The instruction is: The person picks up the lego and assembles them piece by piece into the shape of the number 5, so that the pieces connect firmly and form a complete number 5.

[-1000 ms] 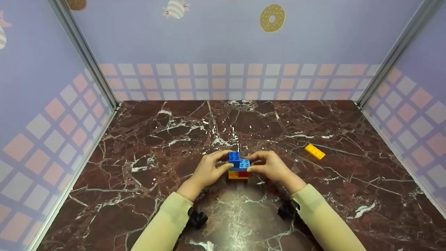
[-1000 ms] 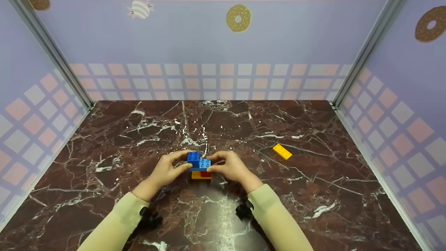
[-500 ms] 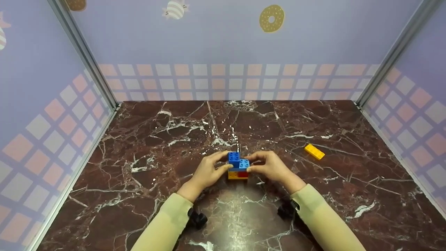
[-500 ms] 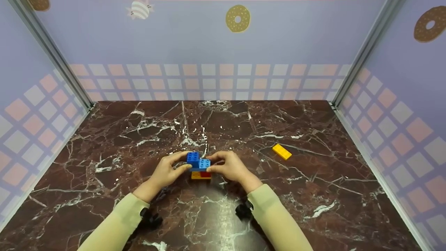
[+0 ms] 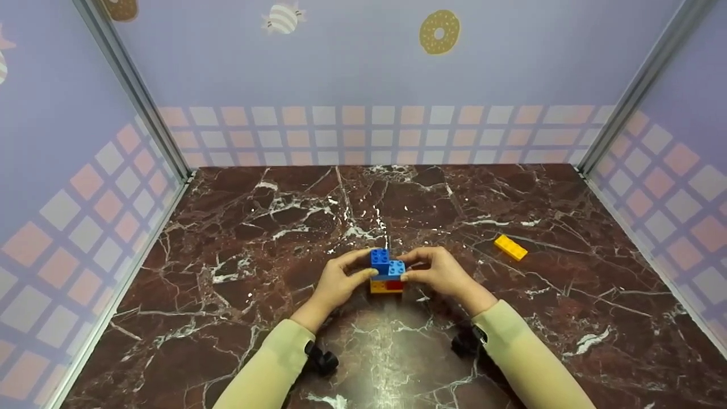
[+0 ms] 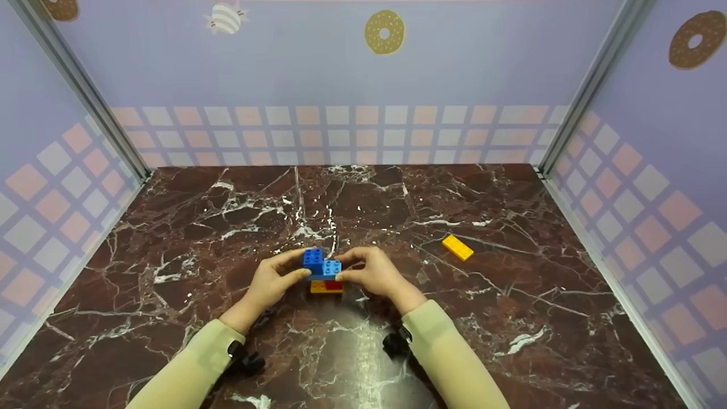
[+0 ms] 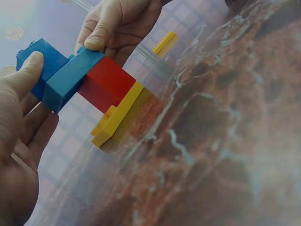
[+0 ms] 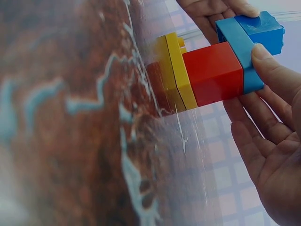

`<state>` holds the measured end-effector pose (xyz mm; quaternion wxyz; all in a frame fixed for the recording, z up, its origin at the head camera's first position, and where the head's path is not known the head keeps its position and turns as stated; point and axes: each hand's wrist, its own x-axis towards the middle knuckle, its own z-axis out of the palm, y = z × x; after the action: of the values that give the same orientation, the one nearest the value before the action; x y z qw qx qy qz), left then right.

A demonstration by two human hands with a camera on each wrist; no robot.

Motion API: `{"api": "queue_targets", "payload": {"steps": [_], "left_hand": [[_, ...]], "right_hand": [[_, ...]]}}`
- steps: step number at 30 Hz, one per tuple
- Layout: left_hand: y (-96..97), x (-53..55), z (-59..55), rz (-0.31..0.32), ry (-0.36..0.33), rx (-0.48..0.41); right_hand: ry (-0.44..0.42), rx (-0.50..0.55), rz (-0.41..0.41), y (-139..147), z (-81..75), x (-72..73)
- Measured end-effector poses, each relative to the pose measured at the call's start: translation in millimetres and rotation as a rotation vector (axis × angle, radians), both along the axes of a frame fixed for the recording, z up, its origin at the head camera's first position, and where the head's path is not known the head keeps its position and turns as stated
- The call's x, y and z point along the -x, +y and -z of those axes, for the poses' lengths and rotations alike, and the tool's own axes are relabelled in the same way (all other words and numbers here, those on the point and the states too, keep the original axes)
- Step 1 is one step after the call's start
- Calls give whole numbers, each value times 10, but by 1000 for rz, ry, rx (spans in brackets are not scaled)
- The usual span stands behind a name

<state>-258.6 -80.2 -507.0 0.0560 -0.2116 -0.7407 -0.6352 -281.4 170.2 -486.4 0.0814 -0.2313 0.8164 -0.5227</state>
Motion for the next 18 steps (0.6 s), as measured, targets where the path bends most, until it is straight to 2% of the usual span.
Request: {"api": "queue_targets", "payload": {"steps": [8,18], "left_hand": [[27,13,52,-27,-54,-74],[27,7,61,21,-82,-177]], "right_hand": [[7,-7,3,-26,-45,-31],[25,-14,-11,-7,1,3]]}}
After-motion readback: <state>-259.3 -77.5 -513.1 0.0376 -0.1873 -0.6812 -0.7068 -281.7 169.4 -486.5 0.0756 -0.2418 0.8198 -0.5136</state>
